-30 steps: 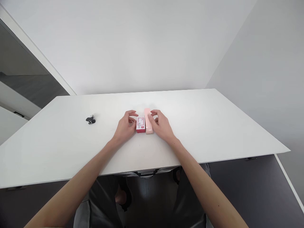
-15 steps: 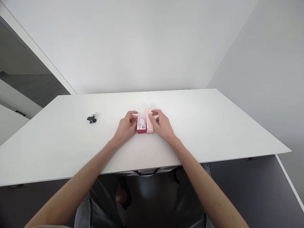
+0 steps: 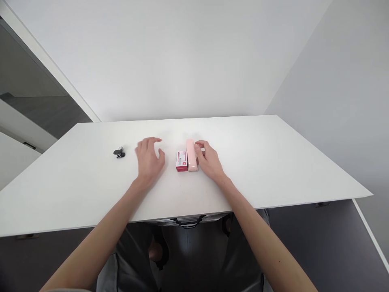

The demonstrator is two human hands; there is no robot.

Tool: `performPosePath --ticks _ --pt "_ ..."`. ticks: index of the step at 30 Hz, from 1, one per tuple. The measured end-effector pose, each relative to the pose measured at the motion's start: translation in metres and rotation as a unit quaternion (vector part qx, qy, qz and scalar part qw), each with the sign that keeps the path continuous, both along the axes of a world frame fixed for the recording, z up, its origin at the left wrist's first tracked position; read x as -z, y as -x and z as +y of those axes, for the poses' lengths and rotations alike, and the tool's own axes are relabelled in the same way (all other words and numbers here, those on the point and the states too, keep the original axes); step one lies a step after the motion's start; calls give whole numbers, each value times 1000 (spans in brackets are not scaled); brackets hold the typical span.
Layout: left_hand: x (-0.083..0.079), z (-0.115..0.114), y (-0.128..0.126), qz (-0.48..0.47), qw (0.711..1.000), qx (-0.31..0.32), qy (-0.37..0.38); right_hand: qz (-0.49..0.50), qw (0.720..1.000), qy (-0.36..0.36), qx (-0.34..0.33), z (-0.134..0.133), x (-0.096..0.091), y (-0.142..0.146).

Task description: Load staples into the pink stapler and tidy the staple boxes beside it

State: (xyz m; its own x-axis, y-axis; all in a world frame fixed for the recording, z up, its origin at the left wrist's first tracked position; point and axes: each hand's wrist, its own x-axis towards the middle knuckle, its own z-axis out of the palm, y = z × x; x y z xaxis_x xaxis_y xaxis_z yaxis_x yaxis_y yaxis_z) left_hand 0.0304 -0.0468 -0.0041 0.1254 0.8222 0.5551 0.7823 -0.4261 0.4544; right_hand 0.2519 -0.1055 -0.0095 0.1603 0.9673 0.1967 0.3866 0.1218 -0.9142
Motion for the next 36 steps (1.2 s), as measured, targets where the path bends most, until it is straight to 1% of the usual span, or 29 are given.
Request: performPosePath --ticks 2,5,8,10,13,16,20,23,25,28,32,36 --pt "-2 5 15 21 996 -80 -24 4 1000 1 2 0 -1 0" --pt "3 13 36 36 984 -174 4 6 1000 4 4 0 -1 0" --pt "11 17 46 37 974 -220 47 10 1000 7 3 0 0 -1" --pt "15 17 48 35 974 -219 54 11 1000 9 2 0 0 -1" --pt "18 16 46 40 981 -186 43 11 1000 9 -2 0 1 -1" --pt "15 15 43 31 991 -123 47 13 1000 10 -6 0 1 -2" --pt "7 13 35 7 996 6 88 14 1000 8 -6 0 1 -1" --pt "2 7 26 -8 985 108 133 15 1000 6 -5 0 1 -1" --pt "-1 4 19 -10 975 152 161 15 1000 4 -7 0 0 -1" --pt "-3 3 9 -21 967 179 179 11 1000 0 -9 1 1 -1" --pt "-3 9 -4 -50 957 211 194 -1 1000 -3 -3 3 2 -1" --pt "-2 12 -12 -70 941 249 216 -5 1000 -4 -6 5 2 -1"
